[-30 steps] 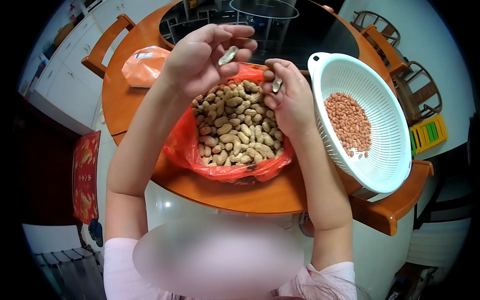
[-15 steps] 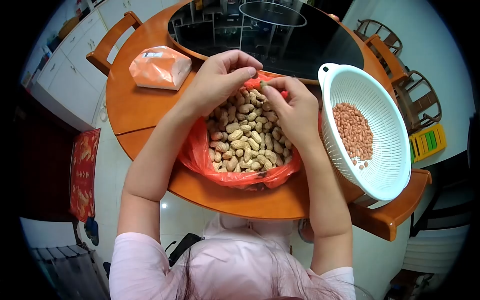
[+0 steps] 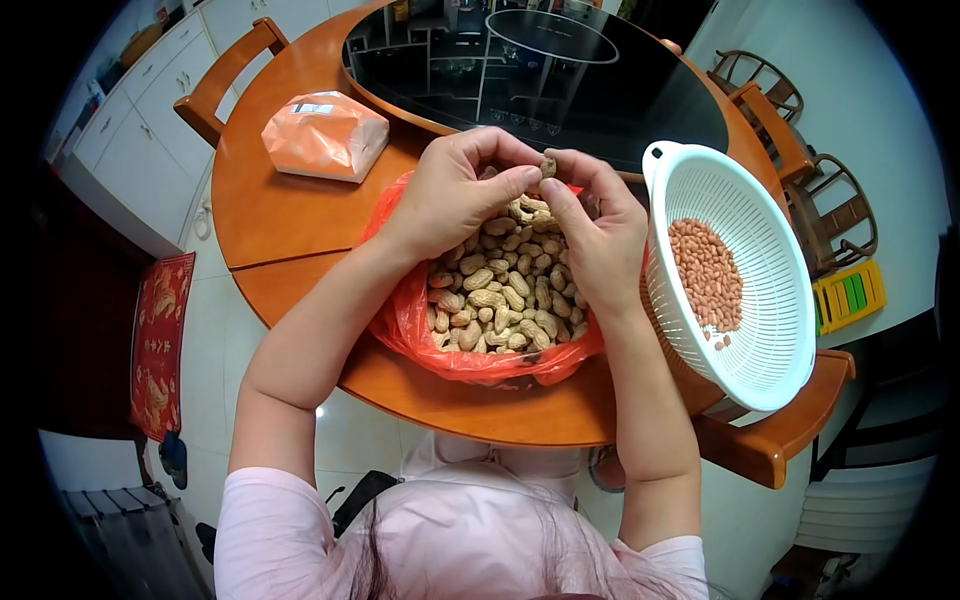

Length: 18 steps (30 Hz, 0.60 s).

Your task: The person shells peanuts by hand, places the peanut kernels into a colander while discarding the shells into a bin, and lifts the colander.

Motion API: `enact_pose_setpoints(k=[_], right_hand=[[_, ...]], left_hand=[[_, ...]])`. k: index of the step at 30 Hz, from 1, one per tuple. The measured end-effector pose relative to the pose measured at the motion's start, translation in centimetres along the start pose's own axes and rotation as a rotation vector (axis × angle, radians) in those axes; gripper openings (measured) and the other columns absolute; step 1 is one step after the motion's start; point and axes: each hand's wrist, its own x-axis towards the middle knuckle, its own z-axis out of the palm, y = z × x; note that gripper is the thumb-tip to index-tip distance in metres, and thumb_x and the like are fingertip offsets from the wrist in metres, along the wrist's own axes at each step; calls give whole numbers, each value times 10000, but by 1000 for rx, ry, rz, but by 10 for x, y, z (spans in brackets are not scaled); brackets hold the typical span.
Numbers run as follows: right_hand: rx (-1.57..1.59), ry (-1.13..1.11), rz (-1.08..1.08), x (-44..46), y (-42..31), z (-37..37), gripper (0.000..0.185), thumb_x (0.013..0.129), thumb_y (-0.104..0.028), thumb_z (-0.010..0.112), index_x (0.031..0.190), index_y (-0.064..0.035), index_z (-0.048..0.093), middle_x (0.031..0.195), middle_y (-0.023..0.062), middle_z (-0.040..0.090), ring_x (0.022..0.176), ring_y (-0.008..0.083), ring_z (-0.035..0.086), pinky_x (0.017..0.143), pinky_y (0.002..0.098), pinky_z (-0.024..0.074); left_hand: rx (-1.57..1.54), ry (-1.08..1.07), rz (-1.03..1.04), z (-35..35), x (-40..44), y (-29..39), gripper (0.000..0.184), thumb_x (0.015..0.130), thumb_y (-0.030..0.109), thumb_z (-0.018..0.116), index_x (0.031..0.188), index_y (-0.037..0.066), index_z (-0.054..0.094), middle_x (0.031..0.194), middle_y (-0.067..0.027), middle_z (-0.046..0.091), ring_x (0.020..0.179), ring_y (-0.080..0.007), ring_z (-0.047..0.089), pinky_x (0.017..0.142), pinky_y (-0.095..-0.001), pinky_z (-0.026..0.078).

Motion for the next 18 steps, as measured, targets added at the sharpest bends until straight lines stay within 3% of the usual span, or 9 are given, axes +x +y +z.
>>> enact_pose_setpoints(k=[4,7,12,18], right_hand=[[-84,-22,-77,1,1,-5,159,827,-77,625,970,-7,632,891,60,640,774,93,596,677,213,474],[-144,-9,-166,2,1,-5,130,820,-79,628,928,-6,629,834,51,631,701,75,578,614,208,460],[-71,41,-122,-1,-5,-4,107,820,-90,625,870,3,611,753,31,608,622,44,531,548,192,427],[48,38,-25,1,1,-2,131,846,-105,612,900,14,606,776,24,624,664,50,552,610,188,443]], left_hand=[[26,-1,17,0,-1,-2,186,843,131,643,967,-2,605,896,-39,638,808,-62,583,709,-186,469],[-46,-3,20,3,-2,-7,136,847,107,626,916,-7,598,742,13,586,615,1,485,512,-146,373],[-180,-57,-29,11,-4,-2,124,855,111,618,908,6,578,693,41,531,549,6,424,459,-152,315],[-181,-5,-83,12,-3,0,138,850,120,627,920,18,566,700,34,535,559,2,430,467,-151,321]])
